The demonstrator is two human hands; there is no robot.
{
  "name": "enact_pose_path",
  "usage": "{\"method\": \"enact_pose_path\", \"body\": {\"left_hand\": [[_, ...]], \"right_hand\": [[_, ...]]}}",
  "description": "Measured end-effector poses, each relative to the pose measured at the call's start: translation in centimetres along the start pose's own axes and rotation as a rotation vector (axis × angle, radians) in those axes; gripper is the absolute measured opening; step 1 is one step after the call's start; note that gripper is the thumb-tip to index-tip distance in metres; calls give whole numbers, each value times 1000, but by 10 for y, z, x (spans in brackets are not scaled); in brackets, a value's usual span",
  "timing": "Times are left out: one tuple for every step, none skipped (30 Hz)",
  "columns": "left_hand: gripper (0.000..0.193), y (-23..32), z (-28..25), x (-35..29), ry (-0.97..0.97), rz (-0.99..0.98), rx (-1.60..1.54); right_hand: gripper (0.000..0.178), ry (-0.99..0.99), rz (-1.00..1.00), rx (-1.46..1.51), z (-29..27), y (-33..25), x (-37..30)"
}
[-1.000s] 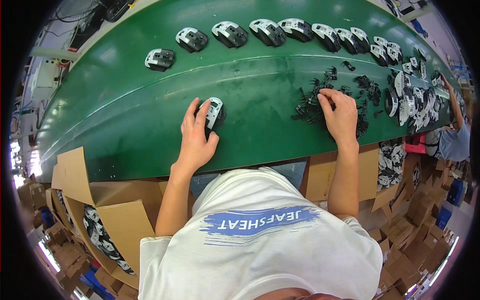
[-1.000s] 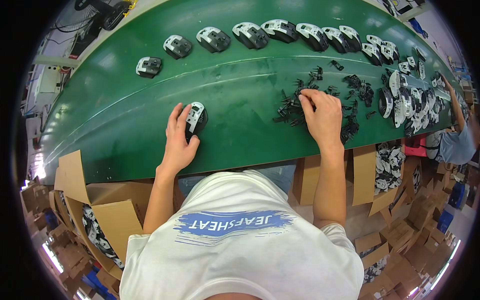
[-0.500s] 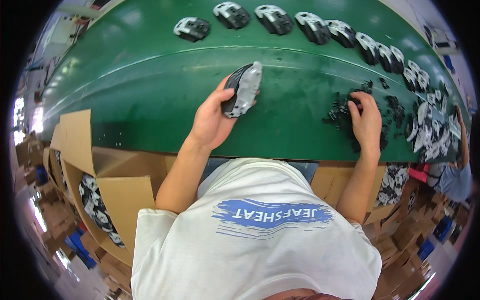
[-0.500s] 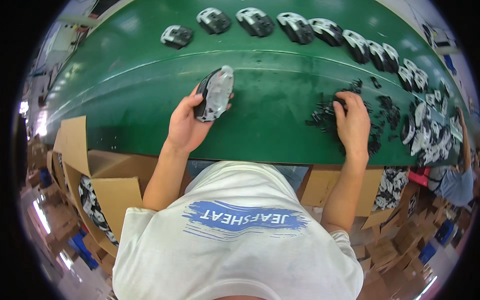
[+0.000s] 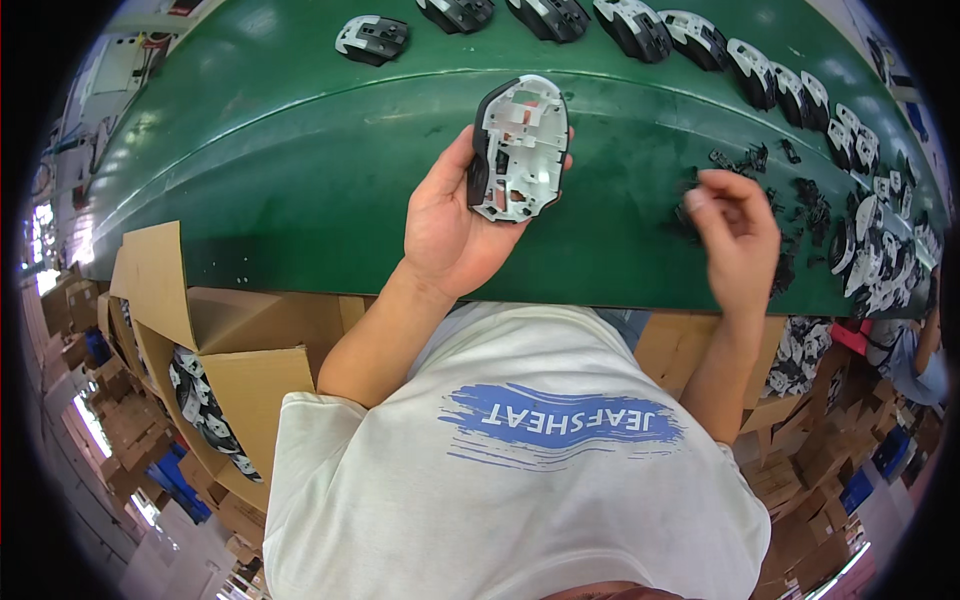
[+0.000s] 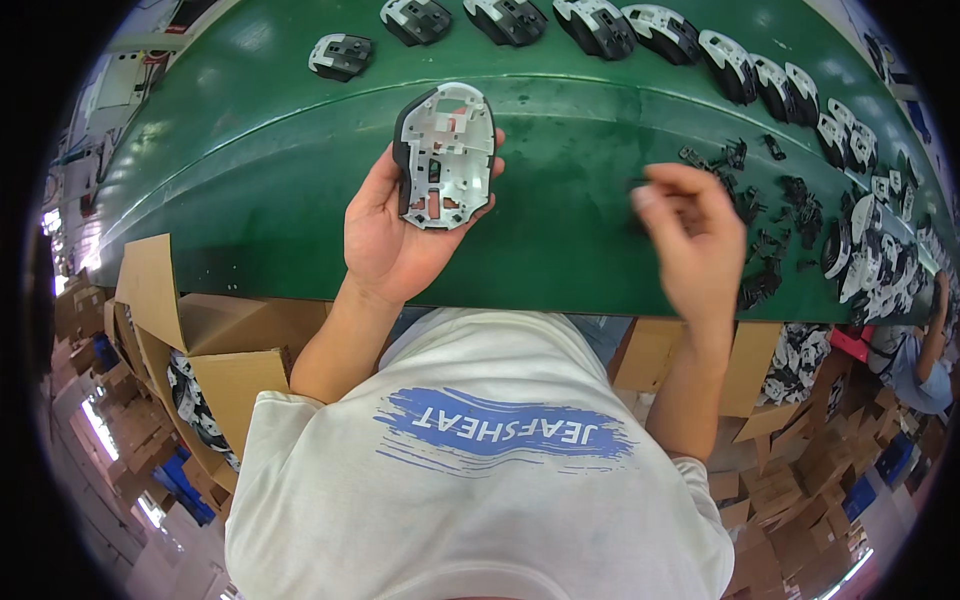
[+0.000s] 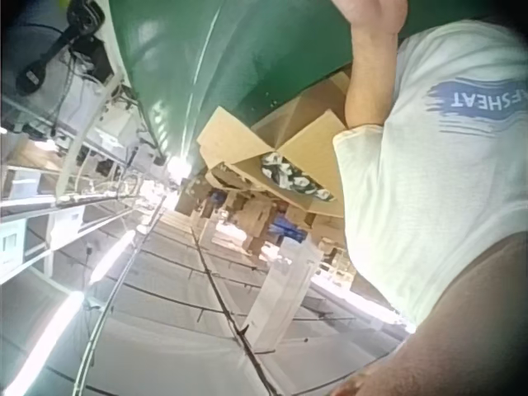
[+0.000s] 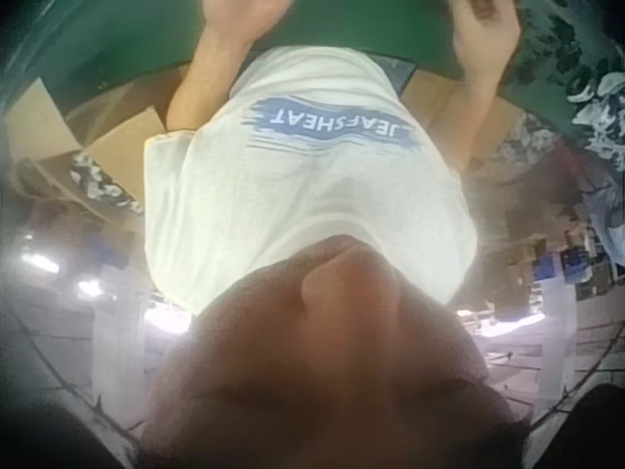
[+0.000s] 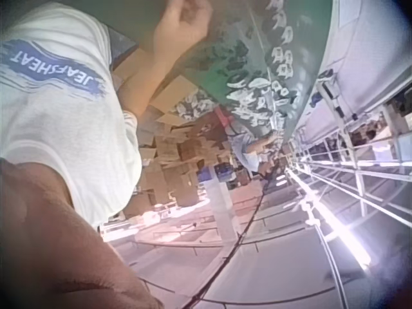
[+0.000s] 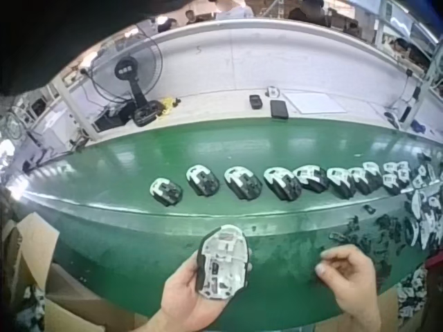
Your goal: The person assembles computer mouse shells by picking up each shell and an internal component, pressing the component into the shell by hand, and placing the assembled shell into a cardboard box.
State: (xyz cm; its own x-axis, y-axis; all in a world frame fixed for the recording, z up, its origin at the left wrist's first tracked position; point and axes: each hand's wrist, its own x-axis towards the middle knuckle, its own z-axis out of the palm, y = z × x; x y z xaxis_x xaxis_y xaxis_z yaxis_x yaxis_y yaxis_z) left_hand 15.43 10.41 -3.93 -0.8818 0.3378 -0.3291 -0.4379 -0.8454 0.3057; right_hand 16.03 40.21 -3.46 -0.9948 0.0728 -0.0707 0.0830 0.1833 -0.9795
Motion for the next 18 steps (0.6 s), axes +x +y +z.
{"method": "enact_pose_path", "body": {"left_hand": [[60, -3, 4, 0, 5, -10, 2], [59, -5, 9, 0, -9, -8, -26], [60, -9, 13, 2, -28, -9, -53], [60, -13, 15, 3, -31, -16, -49], [65, -17, 17, 3, -77, 83, 62], [73, -21, 20, 2, -128, 178, 172], [87, -25, 23, 1, -104, 214, 256], [87, -29, 20, -1, -102, 209, 257], [81, -34, 14, -1, -206, 232, 301], [74, -39, 10, -2, -310, 254, 344], [61, -48, 9, -7, -326, 197, 220], [41, -51, 8, -10, -323, 93, 131], [40, -56, 10, -14, -211, 29, 44], [45, -60, 15, -15, -101, -34, -44], [45, -61, 15, -13, -104, -34, -46], [50, -62, 15, -9, -17, -178, 50], [57, -63, 15, -7, 70, -317, 146], [57, -62, 15, -9, 69, -312, 143]], "right_hand": [[23, -73, -16, 79, 18, -8, -9], [23, -143, -35, 156, 36, -15, -17], [27, -155, -42, 286, 52, -17, -23], [30, -173, -56, 419, 67, -13, -27], [30, -165, -59, 420, 80, -9, -28], [31, -78, 23, 650, 92, -3, -28], [33, 11, 102, 878, 100, 0, -26], [33, 15, 106, 880, 105, 2, -26], [33, 45, 145, 983, 109, 3, -26], [34, 76, 183, 1085, 113, 3, -24], [31, 95, 109, 1005, 118, -1, -19], [31, 95, 109, 1004, 115, 0, -13], [30, 57, -7, 877, 111, 2, -7], [29, 20, -124, 745, 109, 0, 0], [26, 67, -233, 743, 111, -7, 8], [26, 67, -234, 740, 110, -8, 10], [27, 45, -320, 668, 107, -8, 13], [27, 23, -404, 595, 105, -8, 16]]}}
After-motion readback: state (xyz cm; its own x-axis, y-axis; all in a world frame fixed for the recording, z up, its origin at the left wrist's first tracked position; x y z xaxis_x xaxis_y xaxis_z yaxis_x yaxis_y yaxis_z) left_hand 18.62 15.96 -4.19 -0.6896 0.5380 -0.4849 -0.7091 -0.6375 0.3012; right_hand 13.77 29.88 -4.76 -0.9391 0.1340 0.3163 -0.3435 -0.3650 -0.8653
